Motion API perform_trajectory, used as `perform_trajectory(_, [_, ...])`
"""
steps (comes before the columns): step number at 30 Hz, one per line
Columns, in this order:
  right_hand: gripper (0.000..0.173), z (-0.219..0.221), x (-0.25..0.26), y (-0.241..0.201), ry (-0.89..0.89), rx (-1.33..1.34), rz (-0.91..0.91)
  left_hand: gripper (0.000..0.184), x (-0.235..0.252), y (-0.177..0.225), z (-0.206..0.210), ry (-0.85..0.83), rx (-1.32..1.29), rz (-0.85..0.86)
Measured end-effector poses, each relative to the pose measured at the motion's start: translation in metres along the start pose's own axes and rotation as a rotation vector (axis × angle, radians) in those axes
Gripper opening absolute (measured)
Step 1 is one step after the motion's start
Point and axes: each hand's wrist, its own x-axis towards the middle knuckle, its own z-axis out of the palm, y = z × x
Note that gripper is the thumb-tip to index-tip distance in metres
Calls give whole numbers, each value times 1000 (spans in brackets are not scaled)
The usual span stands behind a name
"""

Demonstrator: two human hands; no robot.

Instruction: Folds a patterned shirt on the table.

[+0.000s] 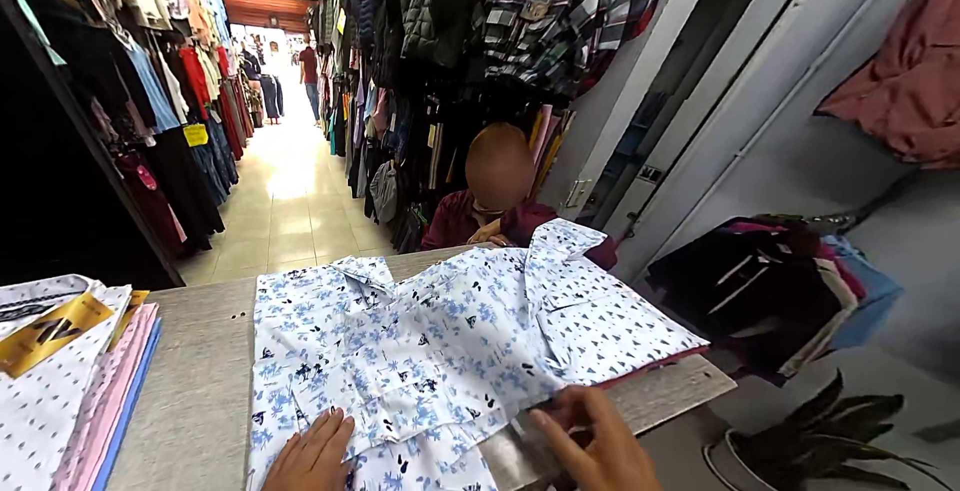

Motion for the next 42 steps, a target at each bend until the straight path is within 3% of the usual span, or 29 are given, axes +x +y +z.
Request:
perform_trajectory(2, [69, 4, 7, 11, 81, -80, -52, 37, -6, -1, 0, 7, 63, 32])
perform_trajectory(3, [75, 8, 10, 15, 86, -107, -65, 39, -10, -1, 1, 26, 95, 49])
perform_trajectory(4, [70, 11, 13, 19, 94, -132, -76, 40, -12, -1, 2, 36, 110, 59])
perform_trajectory(7, [33, 7, 35, 11, 258, -119, -151, 40, -10, 0, 0, 26, 82, 58])
perform_trajectory(10, [27, 9, 56, -23, 353, 36, -304, 38, -7, 1, -13, 13, -118, 5])
perform_trajectory(12, [24, 25, 58, -58, 235, 138, -452, 46, -7, 0, -23, 37, -349, -112])
perform_trajectory(15, [20, 68, 38, -122, -74, 241, -706, 77, -5, -6, -30, 86, -923, -363])
perform_trajectory(18, [18, 87, 5, -163, -490, 404, -948, 76, -3, -4, -39, 143, -1215, -571])
perform_trajectory(21, [21, 74, -4, -163, -854, 538, -898, 47, -3, -2, -37, 232, -1172, -673])
perform_trajectory(24, [17, 56, 7, -145, -625, 498, -771, 54, 5, 2, -39, 246, -1044, -747])
perform_trajectory(27, [27, 70, 26, -115, -393, 299, -662, 57, 8, -5, -43, 268, -938, -728])
perform_trajectory(31, [41, 85, 23, -89, -606, 101, -405, 66, 0, -15, -50, 193, -760, -774])
perform_trajectory(33, [42, 86, 19, -83, -649, 76, -360, 74, -6, -17, -52, 122, -736, -786])
perform_trajectory(38, [40, 83, 15, -87, -541, 139, -432, 85, -10, -18, -51, 105, -731, -681])
perform_trajectory(42, [37, 87, 29, -125, -508, 175, -646, 69, 5, -22, -58, 58, -619, -701])
